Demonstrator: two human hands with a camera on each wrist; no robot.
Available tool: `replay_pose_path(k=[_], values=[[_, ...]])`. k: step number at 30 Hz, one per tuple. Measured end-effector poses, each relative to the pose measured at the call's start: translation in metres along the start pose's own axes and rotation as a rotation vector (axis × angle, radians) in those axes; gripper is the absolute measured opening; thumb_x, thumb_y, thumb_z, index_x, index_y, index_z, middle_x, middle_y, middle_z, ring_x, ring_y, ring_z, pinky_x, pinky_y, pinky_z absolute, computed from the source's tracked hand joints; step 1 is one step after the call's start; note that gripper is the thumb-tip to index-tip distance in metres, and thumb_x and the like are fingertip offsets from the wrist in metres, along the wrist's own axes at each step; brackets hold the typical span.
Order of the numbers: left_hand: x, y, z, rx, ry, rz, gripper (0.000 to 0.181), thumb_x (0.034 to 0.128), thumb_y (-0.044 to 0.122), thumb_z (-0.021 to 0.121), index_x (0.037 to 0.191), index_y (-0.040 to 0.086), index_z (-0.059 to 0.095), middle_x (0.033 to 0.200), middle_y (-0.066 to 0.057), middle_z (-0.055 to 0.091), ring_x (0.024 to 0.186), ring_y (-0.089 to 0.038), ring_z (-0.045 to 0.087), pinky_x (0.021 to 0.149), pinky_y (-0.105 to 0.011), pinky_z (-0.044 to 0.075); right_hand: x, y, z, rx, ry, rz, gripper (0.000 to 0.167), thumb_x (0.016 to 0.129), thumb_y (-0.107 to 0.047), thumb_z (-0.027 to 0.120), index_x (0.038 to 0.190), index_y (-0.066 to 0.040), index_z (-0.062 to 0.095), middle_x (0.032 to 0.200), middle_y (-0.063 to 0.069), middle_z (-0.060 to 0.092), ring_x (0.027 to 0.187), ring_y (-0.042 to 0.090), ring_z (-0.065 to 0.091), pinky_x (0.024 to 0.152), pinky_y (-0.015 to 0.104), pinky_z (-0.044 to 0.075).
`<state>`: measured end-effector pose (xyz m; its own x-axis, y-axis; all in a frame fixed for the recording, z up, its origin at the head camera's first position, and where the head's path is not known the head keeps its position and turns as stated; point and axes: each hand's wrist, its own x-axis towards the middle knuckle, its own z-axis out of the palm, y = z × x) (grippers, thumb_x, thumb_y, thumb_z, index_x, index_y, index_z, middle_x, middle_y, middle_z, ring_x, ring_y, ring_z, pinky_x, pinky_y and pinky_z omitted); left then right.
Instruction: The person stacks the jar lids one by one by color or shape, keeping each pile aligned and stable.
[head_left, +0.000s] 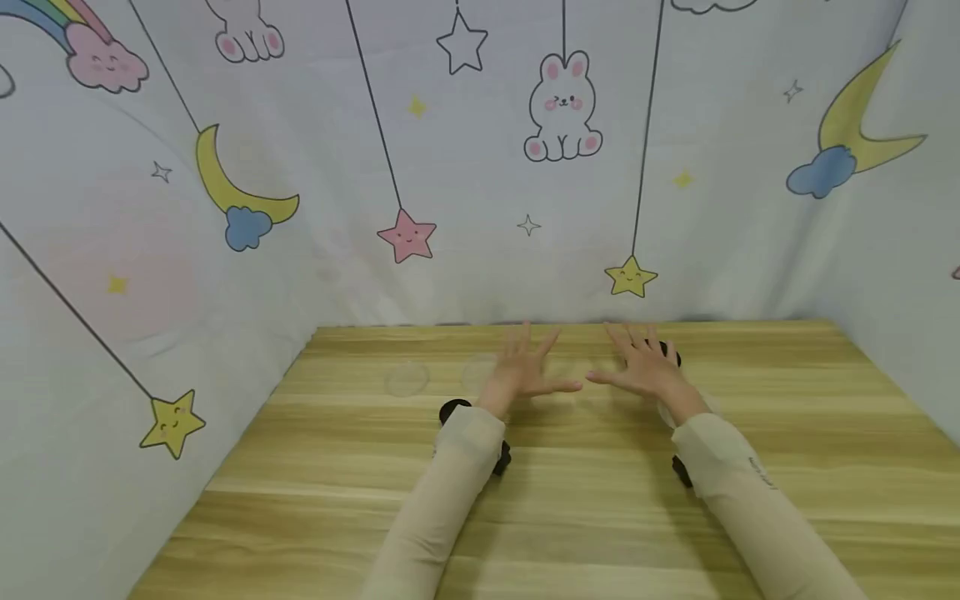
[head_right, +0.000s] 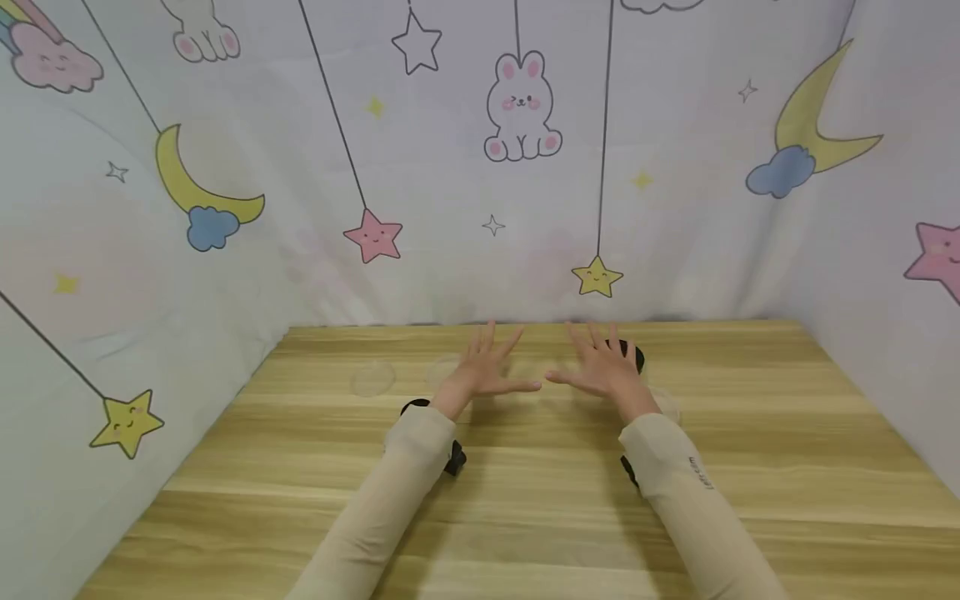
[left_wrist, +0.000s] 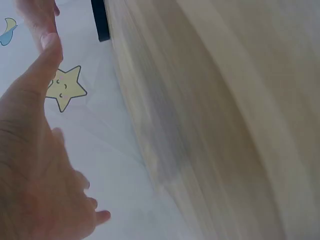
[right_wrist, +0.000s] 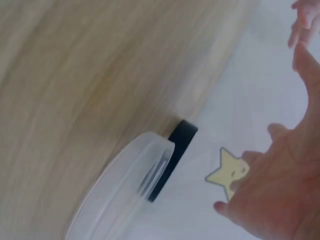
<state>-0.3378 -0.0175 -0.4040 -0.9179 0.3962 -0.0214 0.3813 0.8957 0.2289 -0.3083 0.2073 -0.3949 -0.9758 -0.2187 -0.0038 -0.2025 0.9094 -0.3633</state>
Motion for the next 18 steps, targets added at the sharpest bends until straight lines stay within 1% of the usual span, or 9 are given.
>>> replay_pose_path(k=[3,4,8,10,12,15,18], values=[[0.003,0.007,0.004,-0.094,0.059,0.028,0.103,0.0811,0.07,0.061,0.158,0.032,0.003,0.163,-0.024,0.003,0.15,-0.045,0.004,0.119,-0.061,0.016,-0.002,0.009,-0.004,0.031,-0.002,0.002,0.104,0.085,-0.07,0.055,0.159,-0.019,0.004,0.162,0.026,0.0,0.144,0.057,-0.008,0.109,0.076,0.0],[0.006,0.011,0.005,-0.121,0.083,0.045,0.104,0.0813,0.068,0.062,0.158,0.029,0.004,0.162,-0.025,0.008,0.15,-0.045,0.009,0.118,-0.061,0.017,-0.002,0.012,-0.006,0.04,0.003,0.004,0.104,0.085,-0.07,0.055,0.159,-0.018,0.003,0.162,0.026,0.0,0.144,0.058,-0.007,0.108,0.077,0.0],[0.013,0.026,0.009,-0.267,0.135,0.101,0.106,0.0817,0.06,0.068,0.159,0.018,0.009,0.16,-0.02,0.022,0.147,-0.043,0.017,0.117,-0.059,0.02,-0.003,0.026,-0.014,0.075,0.032,0.011,0.106,0.085,-0.067,0.057,0.158,-0.015,0.0,0.162,0.028,0.002,0.143,0.06,-0.003,0.107,0.077,0.004],[0.017,0.036,0.012,-0.342,0.144,0.123,0.105,0.0819,0.058,0.069,0.158,0.015,0.012,0.16,-0.015,0.026,0.146,-0.04,0.021,0.116,-0.057,0.022,-0.004,0.033,-0.017,0.094,0.038,0.016,0.107,0.085,-0.065,0.058,0.158,-0.013,0.0,0.161,0.029,0.004,0.142,0.061,-0.002,0.107,0.078,0.005],[0.021,0.045,0.016,-0.405,0.158,0.128,0.103,0.0813,0.056,0.07,0.158,0.014,0.015,0.16,-0.012,0.028,0.144,-0.037,0.026,0.115,-0.055,0.024,-0.005,0.04,-0.018,0.1,0.038,0.016,0.109,0.085,-0.066,0.059,0.158,-0.012,-0.001,0.16,0.031,0.005,0.141,0.063,-0.001,0.106,0.078,0.007],[0.025,0.058,0.02,-0.487,0.164,0.114,0.102,0.0802,0.054,0.072,0.157,0.016,0.017,0.159,-0.01,0.03,0.141,-0.035,0.029,0.114,-0.054,0.027,-0.007,0.05,-0.018,0.117,0.039,0.005,0.109,0.085,-0.064,0.06,0.157,-0.007,0.002,0.159,0.033,0.007,0.139,0.065,0.001,0.106,0.078,0.009],[0.028,0.068,0.023,-0.552,0.135,0.093,0.104,0.0786,0.052,0.075,0.158,0.018,0.017,0.159,-0.012,0.029,0.141,-0.034,0.029,0.114,-0.053,0.029,-0.009,0.058,-0.017,0.14,0.036,0.004,0.11,0.085,-0.063,0.061,0.157,-0.004,0.002,0.158,0.035,0.007,0.138,0.067,0.002,0.105,0.079,0.012]])
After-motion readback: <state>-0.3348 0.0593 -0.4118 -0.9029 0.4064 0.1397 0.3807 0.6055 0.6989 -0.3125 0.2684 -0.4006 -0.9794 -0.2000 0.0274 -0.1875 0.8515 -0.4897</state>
